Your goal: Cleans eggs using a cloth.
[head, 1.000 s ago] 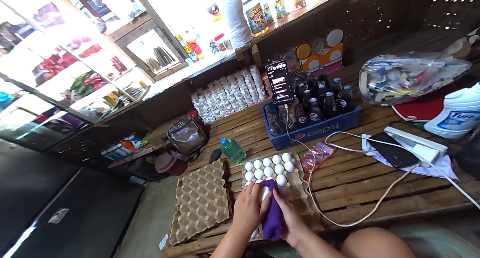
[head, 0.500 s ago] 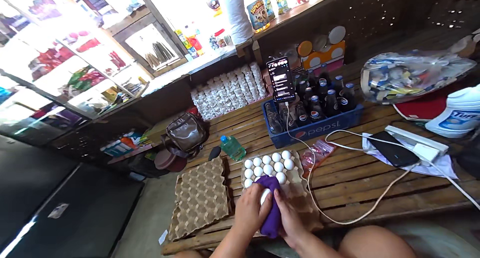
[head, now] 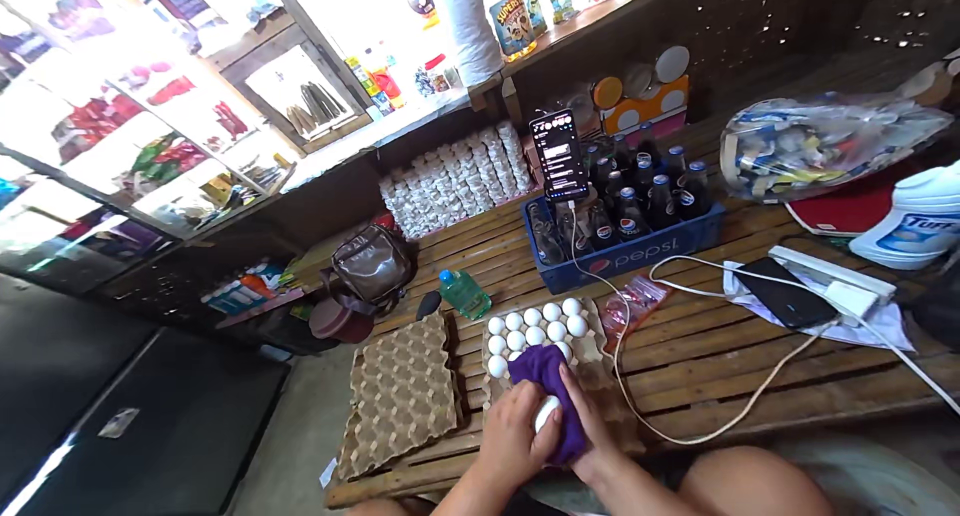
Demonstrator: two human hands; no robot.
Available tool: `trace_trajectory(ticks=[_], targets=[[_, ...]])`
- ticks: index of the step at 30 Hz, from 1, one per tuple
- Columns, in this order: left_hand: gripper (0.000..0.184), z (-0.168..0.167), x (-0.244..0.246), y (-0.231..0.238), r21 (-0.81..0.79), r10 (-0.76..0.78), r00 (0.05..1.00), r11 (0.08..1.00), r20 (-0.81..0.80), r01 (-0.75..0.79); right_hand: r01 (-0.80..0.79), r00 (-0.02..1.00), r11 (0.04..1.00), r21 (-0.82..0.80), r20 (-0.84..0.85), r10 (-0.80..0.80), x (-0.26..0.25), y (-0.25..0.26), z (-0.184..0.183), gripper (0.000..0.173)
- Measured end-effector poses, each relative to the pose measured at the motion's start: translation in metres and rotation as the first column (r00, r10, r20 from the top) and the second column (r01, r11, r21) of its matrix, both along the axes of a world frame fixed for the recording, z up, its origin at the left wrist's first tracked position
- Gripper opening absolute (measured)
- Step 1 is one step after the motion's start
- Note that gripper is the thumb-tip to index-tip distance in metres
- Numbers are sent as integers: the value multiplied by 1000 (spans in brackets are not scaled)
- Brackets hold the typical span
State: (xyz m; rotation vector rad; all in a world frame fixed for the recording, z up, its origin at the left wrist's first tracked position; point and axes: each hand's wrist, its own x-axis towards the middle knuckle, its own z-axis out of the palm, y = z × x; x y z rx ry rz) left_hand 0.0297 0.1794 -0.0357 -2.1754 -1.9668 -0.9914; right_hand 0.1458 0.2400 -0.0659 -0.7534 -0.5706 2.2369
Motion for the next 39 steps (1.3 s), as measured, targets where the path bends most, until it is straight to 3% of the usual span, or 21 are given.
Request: trace_trajectory(ticks=[4, 8, 12, 15, 18, 21, 24, 27, 33, 36, 39], targets=[[45, 8, -9, 5, 44, 71, 997, 997, -16, -70, -122, 985, 992, -15, -125, 119, 1, -9, 9, 52], [49, 10, -21, 11, 32, 221, 973, 975, -72, -219, -182, 978, 978, 102, -88, 191, 0, -19, 12, 61], [49, 4, -18, 11, 39, 232, 967, 972, -100, -230, -146, 989, 977, 154, 20, 144, 2, -19, 14, 67], [51, 1, -10, 6, 13, 156, 986, 988, -56, -155, -44, 998, 979, 200, 46, 35, 4, -14, 14, 65], [50, 0, -1, -1, -8, 38, 999, 999, -31, -38, 33, 999, 991, 131, -20, -31, 3, -6, 10, 60], [49, 0, -1, -2, 37, -51, 998, 998, -38, 52, -93, 988, 996, 4, -126, 93, 4, -2, 4, 57], [47, 5, -6, 2, 55, -14, 999, 998, -50, 17, -246, 952, 962, -114, -217, 218, 4, -4, 9, 54], [47, 11, -13, 6, 52, 88, 994, 995, -70, -84, -302, 930, 950, -81, -245, 275, 3, -8, 11, 56], [52, 8, -26, 14, 11, 265, 956, 964, -124, -265, -210, 970, 975, 71, -112, 217, 3, -15, 15, 58], [48, 4, -20, 12, -9, 242, 965, 970, -102, -244, -146, 989, 978, 151, -12, 149, 5, -13, 17, 64], [47, 3, -13, 5, -105, 155, 988, 983, 29, -151, -44, 999, 980, 193, -15, 48, 5, -8, 13, 66]])
